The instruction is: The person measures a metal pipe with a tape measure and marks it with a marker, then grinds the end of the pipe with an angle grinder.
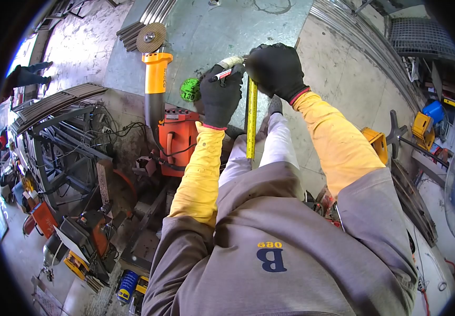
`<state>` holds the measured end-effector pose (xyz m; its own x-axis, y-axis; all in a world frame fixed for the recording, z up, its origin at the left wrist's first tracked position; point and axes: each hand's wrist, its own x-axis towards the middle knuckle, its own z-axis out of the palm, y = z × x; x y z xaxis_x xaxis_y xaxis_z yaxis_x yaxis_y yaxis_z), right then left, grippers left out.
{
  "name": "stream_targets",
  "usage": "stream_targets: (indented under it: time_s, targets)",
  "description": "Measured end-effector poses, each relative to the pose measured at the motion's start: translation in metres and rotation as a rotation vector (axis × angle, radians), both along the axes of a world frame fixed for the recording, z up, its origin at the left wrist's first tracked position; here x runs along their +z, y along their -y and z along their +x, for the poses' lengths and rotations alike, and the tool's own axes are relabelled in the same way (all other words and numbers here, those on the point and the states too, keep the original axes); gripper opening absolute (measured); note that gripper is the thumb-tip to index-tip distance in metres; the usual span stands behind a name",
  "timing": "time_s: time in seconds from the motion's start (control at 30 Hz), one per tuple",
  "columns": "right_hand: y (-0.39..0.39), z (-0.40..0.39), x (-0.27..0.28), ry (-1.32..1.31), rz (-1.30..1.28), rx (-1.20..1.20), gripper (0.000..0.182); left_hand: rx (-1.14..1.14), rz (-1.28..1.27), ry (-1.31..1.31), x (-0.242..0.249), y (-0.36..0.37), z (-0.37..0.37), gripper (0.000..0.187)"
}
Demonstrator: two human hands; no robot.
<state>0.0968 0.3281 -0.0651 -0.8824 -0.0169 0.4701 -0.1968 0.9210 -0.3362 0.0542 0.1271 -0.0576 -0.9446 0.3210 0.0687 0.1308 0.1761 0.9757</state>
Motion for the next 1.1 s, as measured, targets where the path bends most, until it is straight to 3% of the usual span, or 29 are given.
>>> stream_targets:
  time_s: [0.53, 0.6, 0.7, 0.77, 0.83, 0.9, 1.1]
  targets:
    - [0.0, -0.001, 0.002, -0.056, 0.003, 0.018, 0.034, -0.083, -0.037, -0.173, -0.006, 0.003, -0.006, 0.019]
    - [0.0, -0.001, 0.005, -0.043, 0.005, 0.016, 0.033, -0.042, 0.237, 0.23, 0.003, 0.006, -0.01, 0.02]
    - [0.001, 0.0, 0.007, -0.042, 0.003, 0.019, 0.03, 0.009, 0.31, 0.28, 0.016, 0.001, -0.027, 0.021]
    - [0.002, -0.002, 0.007, -0.06, 0.0, 0.027, 0.029, -0.002, 0.195, 0.299, 0.024, 0.005, -0.049, 0.024]
    - [0.002, -0.002, 0.008, -0.064, -0.018, 0.035, 0.029, -0.092, -0.209, 0.414, 0.042, 0.003, -0.069, 0.04]
    - [0.002, -0.002, 0.008, -0.069, -0.019, 0.037, 0.028, -0.11, -0.116, 0.349, 0.034, -0.004, -0.08, 0.044]
    - [0.004, -0.003, 0.01, -0.129, -0.045, 0.037, 0.025, -0.242, -0.248, 0.423, 0.027, -0.02, -0.105, 0.041]
